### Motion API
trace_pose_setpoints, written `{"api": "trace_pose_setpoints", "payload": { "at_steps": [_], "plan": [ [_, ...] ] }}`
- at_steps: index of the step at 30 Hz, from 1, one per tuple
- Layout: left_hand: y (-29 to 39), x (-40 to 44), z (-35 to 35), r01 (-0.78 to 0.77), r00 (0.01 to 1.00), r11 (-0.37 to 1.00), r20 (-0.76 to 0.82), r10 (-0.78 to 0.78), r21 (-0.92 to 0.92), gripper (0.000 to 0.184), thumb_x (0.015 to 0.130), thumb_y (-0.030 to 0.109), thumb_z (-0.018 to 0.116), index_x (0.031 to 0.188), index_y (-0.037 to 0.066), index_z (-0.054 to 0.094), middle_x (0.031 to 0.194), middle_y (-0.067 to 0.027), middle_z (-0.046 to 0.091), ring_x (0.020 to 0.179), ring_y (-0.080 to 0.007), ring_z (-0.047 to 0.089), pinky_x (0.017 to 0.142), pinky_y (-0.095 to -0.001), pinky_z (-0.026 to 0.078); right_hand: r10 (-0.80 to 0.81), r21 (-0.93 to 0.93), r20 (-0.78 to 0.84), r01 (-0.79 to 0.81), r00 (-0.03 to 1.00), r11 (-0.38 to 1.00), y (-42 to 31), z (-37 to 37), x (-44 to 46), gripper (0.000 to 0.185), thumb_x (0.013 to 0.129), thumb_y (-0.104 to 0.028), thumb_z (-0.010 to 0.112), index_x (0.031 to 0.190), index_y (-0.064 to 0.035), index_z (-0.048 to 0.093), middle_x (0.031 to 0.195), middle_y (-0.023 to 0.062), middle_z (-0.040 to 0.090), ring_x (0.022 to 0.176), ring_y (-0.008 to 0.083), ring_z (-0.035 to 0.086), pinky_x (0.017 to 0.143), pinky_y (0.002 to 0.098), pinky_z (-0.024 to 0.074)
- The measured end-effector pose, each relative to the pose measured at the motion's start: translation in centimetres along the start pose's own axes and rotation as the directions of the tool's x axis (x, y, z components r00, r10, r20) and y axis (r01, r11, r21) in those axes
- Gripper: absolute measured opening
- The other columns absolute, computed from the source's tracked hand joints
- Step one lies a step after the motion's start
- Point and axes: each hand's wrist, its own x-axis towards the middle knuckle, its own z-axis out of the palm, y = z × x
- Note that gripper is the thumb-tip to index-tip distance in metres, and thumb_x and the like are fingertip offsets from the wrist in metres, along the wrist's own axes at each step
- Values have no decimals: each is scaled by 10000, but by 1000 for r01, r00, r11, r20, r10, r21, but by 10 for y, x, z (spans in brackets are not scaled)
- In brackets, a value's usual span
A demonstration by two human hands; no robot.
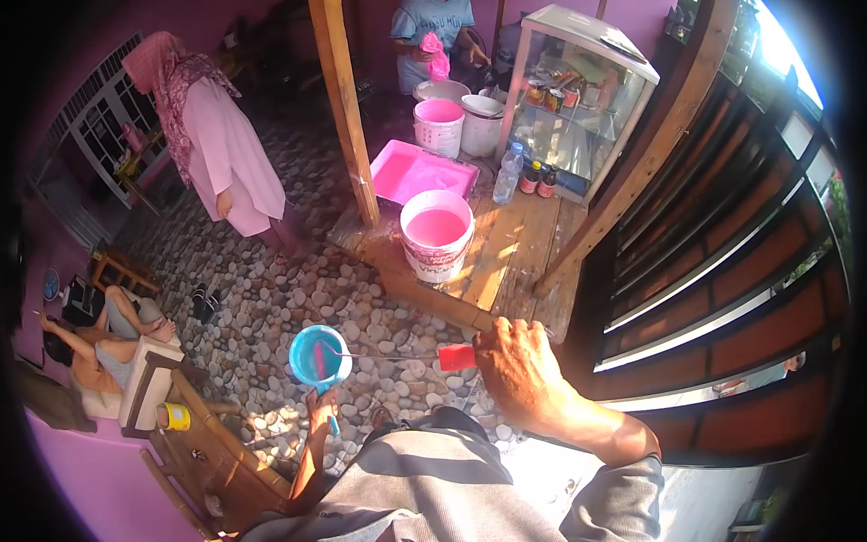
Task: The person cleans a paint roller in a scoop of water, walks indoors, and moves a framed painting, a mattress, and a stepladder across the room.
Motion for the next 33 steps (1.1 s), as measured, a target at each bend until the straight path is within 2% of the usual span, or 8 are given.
{"api": "trace_pose_setpoints", "payload": {
  "at_steps": [1, 4, 5, 9, 18, 22, 25, 33],
  "plan": [
    [18, -1, 13, -106, 993, 968, -27, 115, 229, 105, 771, 110, 641, 775, 52, 553, 570, -7, 497, 415, -96, 463, 353, -236, 373, 68, 36, 34, -70, 997, 997, -3, -5, 4, 244, 804, -104, 539, 1019, 3, 585, 855, 135, 574, 803, 254, 594, 693, 374, 445],
    [44, 15, 17, -68, 997, 901, 7, 72, 428, 118, 769, 106, 628, 738, 69, 520, 562, 1, 471, 403, -88, 429, 363, -239, 355, 145, 164, 192, -177, 971, 970, -4, -20, 19, 259, 803, -96, 533, 1041, -5, 578, 836, 129, 581, 758, 274, 618, 628, 379, 490],
    [61, 10, 29, -71, 996, 889, -12, 86, 453, 122, 765, 100, 613, 723, 75, 502, 552, 9, 448, 399, -81, 405, 367, -240, 333, 156, 154, 160, -181, 975, 971, -4, -18, 20, 377, 691, -162, 667, 1040, -59, 568, 851, 117, 570, 700, 277, 614, 576, 384, 495],
    [74, 36, 18, -56, 998, 906, 23, 51, 420, 119, 753, 96, 609, 717, 77, 497, 554, 10, 437, 406, -90, 406, 369, -237, 331, 68, 397, -1, -62, 998, 916, 1, -22, 35, 428, 628, -98, 691, 1038, -96, 570, 834, 93, 560, 725, 297, 596, 595, 382, 501],
    [102, 61, 14, -48, 998, 898, 62, 23, 438, 128, 742, 101, 623, 711, 85, 499, 574, 6, 462, 435, -76, 421, 372, -230, 342, 250, 716, -163, -60, 954, 695, 0, -10, 44, 369, 586, -126, 785, 908, -40, 625, 814, 74, 642, 703, 236, 635, 629, 309, 516],
    [100, 69, 1, -51, 997, 890, 69, 23, 453, 125, 742, 105, 626, 717, 81, 506, 573, 8, 463, 437, -79, 428, 386, -232, 348, 411, 929, -75, -85, 909, 360, -15, 12, 41, 437, 610, -66, 784, 1004, 9, 611, 910, 94, 665, 813, 154, 648, 760, 276, 520],
    [96, 78, -12, -56, 997, 892, 70, 27, 449, 119, 746, 133, 628, 763, 98, 516, 569, 31, 439, 436, -68, 418, 373, -221, 341, 579, 992, -72, 117, 812, -40, -31, 39, 40, 453, 607, -51, 805, 1011, 17, 612, 912, 78, 654, 840, 153, 631, 790, 276, 499],
    [102, 76, -26, -54, 999, 886, 26, 47, 460, 143, 751, 123, 638, 753, 98, 497, 572, 19, 445, 429, -74, 418, 373, -224, 344, 680, 959, -23, 209, 733, -193, -57, 81, 44, 447, 595, -97, 834, 985, 17, 647, 947, 83, 637, 841, 156, 605, 775, 285, 489]
  ]
}}
